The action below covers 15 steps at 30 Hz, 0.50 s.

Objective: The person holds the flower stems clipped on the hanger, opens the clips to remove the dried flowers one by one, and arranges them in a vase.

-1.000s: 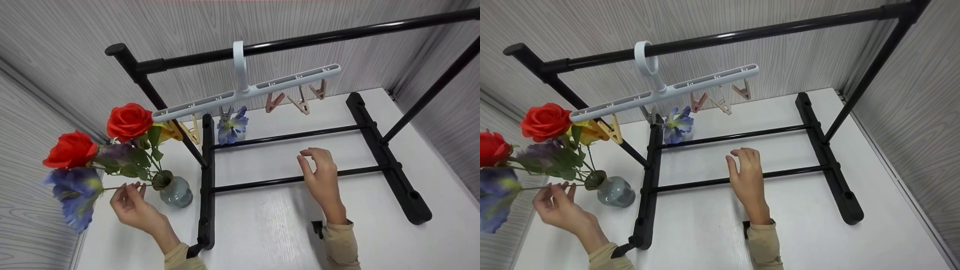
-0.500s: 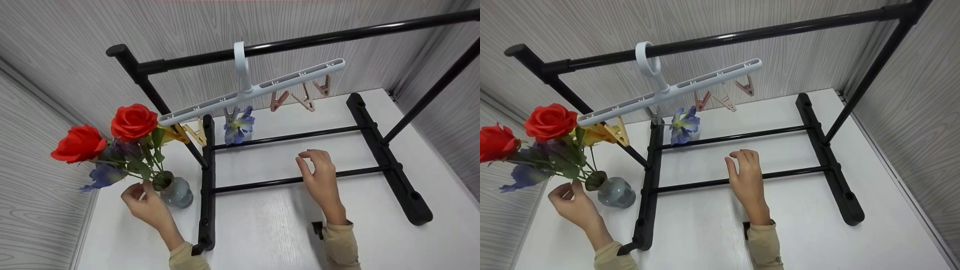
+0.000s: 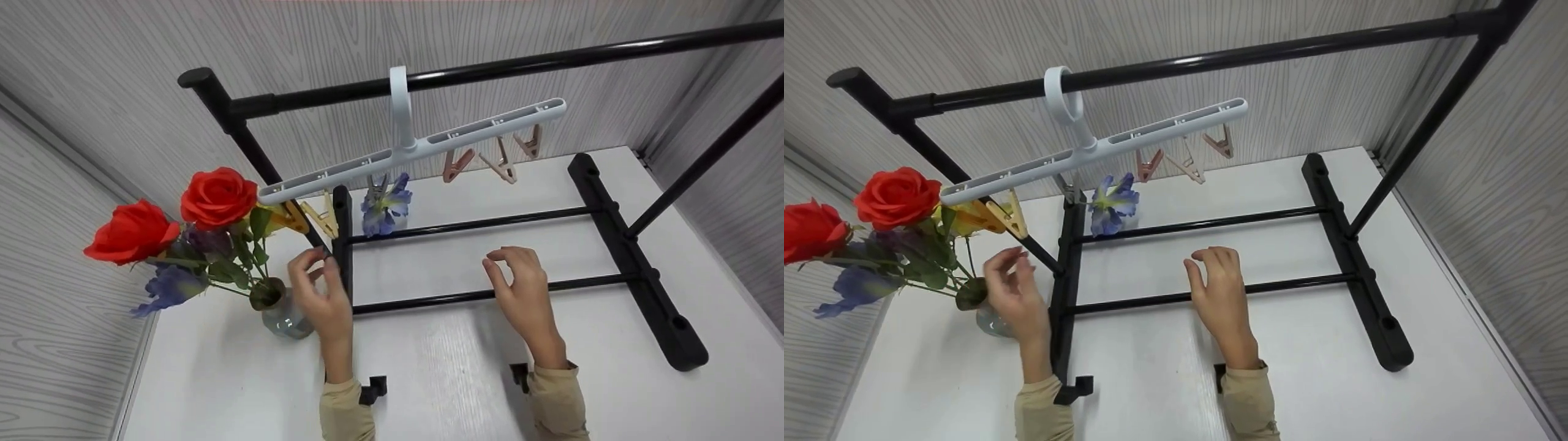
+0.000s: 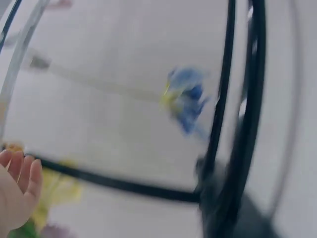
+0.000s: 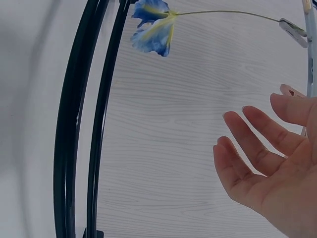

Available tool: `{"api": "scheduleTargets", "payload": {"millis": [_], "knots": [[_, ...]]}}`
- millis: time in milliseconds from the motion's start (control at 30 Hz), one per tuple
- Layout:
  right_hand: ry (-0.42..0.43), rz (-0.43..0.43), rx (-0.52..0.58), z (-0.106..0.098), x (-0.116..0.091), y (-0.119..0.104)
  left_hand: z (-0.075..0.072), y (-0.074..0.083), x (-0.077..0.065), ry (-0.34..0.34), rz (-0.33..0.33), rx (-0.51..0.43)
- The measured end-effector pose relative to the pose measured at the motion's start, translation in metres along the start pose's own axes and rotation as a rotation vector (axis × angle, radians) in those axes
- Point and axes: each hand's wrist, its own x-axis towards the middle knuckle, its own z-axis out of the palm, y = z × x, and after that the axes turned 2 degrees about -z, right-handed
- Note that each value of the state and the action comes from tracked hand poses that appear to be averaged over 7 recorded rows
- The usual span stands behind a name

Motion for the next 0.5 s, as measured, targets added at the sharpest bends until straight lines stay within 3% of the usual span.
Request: {"api": "scheduleTargets", "payload": {"millis": [133, 233, 333, 500], "knots": [[-0.001, 0.009, -0.003, -0.001, 0.000, 0.000, 0.019, -0.005, -0.010, -0.277, -0.072, -0.107], [-0.005, 0.013, 0.002, -0.001, 0.000, 0.000, 0.028, -0.011, -0.014, -0.421, -0.132, -0.178], [-0.011, 0.015, 0.007, -0.002, 0.000, 0.000, 0.032, -0.017, -0.016, -0.488, -0.173, -0.221], [-0.012, 0.019, 0.009, -0.002, 0.000, 0.001, 0.036, -0.022, -0.015, -0.490, -0.206, -0.246]]}}
